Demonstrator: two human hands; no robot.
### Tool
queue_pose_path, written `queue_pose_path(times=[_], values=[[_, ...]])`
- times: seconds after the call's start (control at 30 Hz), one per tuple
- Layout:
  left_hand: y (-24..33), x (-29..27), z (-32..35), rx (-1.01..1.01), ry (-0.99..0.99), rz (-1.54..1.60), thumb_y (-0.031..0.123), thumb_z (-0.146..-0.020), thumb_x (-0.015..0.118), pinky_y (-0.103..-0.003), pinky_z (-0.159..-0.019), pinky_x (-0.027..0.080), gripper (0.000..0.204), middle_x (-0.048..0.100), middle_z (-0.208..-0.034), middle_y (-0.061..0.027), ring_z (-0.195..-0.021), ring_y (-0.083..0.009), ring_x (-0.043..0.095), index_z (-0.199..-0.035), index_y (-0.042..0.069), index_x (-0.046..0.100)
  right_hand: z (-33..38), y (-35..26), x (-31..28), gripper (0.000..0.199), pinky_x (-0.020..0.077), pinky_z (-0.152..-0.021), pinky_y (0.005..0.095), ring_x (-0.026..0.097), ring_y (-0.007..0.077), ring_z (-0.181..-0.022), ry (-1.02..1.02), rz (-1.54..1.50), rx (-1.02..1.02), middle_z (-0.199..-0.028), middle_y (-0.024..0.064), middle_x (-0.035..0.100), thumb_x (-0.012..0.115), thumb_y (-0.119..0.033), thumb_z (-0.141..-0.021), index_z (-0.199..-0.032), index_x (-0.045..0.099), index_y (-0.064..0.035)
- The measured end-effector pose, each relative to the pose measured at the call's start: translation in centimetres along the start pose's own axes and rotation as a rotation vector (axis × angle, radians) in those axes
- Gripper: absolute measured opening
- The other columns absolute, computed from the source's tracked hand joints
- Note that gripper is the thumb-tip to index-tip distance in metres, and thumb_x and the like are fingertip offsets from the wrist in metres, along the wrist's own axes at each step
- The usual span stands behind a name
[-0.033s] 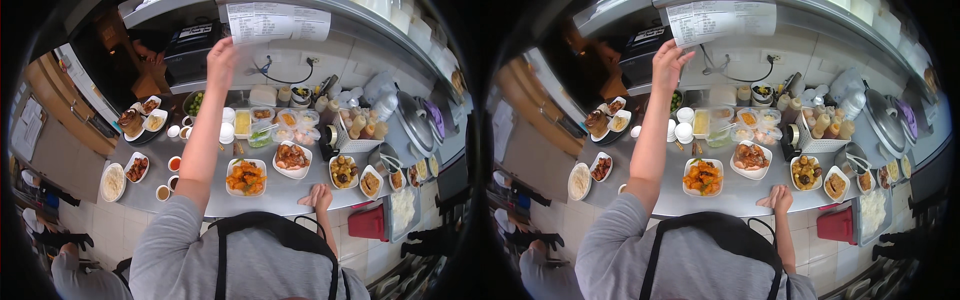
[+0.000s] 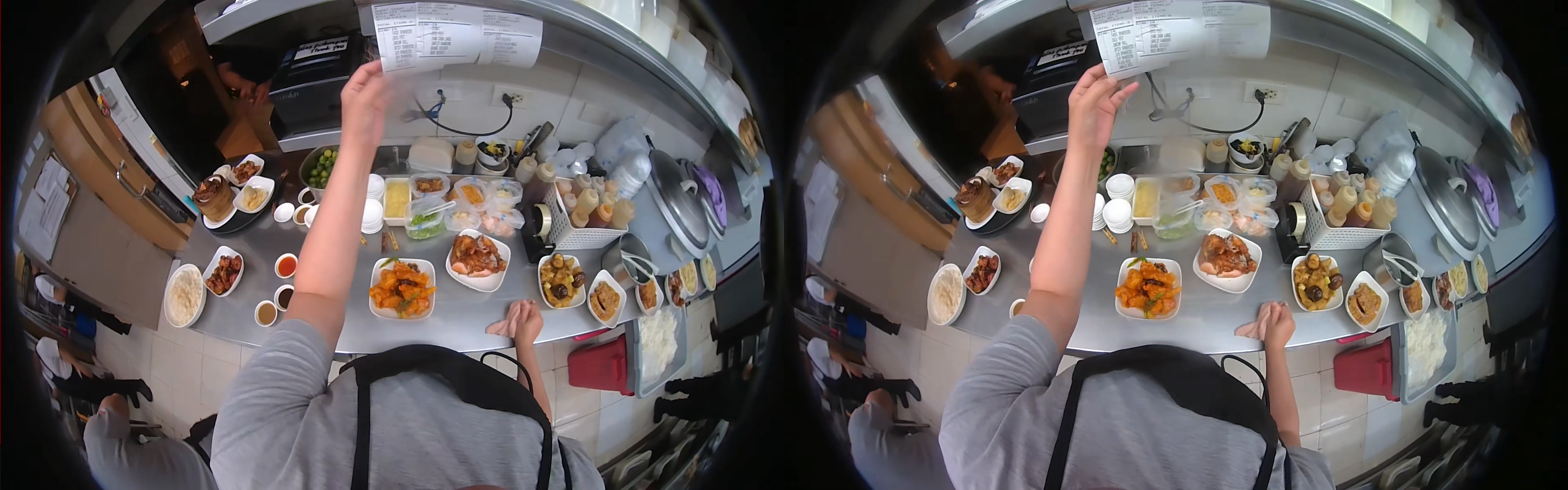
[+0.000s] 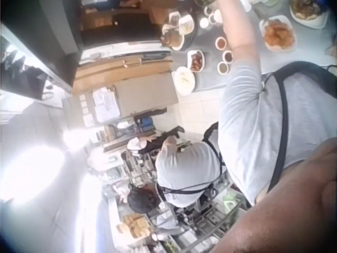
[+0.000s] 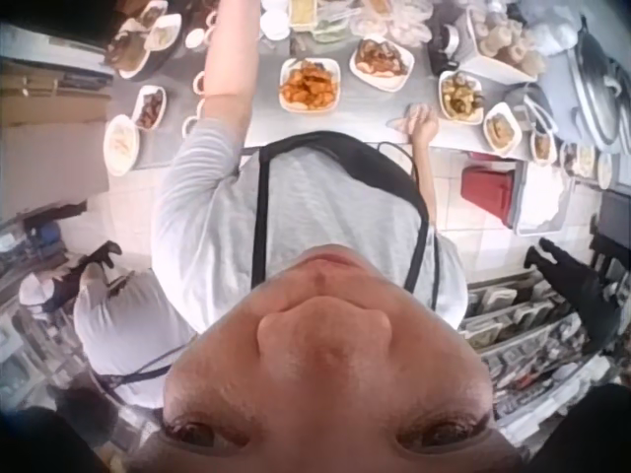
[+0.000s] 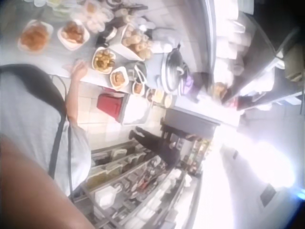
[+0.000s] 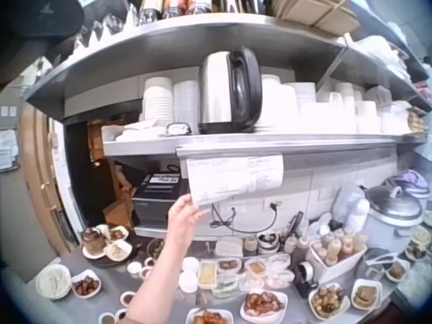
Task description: The person assembles various food plates on a counter by hand, arranging bowls of sauces and dishes containing rice and meat, and reviews a printed order slip.
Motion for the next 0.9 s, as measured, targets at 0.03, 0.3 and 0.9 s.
queue_pose_path(times=[0.03,0.3,0.9], values=[[0.1,0.5,0.4,0.028,0.011,0.048,0.002,-0.079,0.049,-0.037,-0.084,0.047,0.024,0.055,-0.101,-0.0144,-0.093,-0.0225,0.056,-0.102,-0.005,0.047,0.2,0.3,0.2,0.027,0.0424,-0.058,0.0406,0.054,0.0397,-0.067,-0.059,0.019,0.042,-0.076,0.0238,0.056,0.05,-0.025,-0.084,-0.083,0.055,0.0013],[0.0,-0.3,-0.6,0.083,0.023,0.098,-0.001,-0.079,0.048,-0.032,-0.079,0.048,0.012,0.058,-0.089,-0.0113,-0.083,-0.018,0.057,-0.091,-0.003,0.05,-0.7,-2.1,0.2,0.027,0.0407,-0.055,0.0406,0.051,0.037,-0.06,-0.026,-0.04,-0.003,-0.066,0.0197,0.053,0.051,-0.025,-0.083,-0.077,0.052,0.0016],[0.6,1.2,0.6,0.15,0.108,0.117,-0.002,-0.076,0.054,-0.03,-0.074,0.051,0.013,0.059,-0.085,-0.0122,-0.077,-0.0191,0.059,-0.088,-0.005,0.05,0.6,-3.9,2.4,0.015,0.0416,-0.058,0.0417,0.053,0.0353,-0.065,-0.175,0.069,-0.256,-0.07,0.0161,0.056,0.045,-0.014,-0.086,-0.078,0.051,-0.0024]])
Point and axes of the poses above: each hand's wrist, its own z-axis away from the middle knuckle, its own x-axis out of the palm, y = z × x, the point moved 6 cm from there along -z, towards the middle knuckle
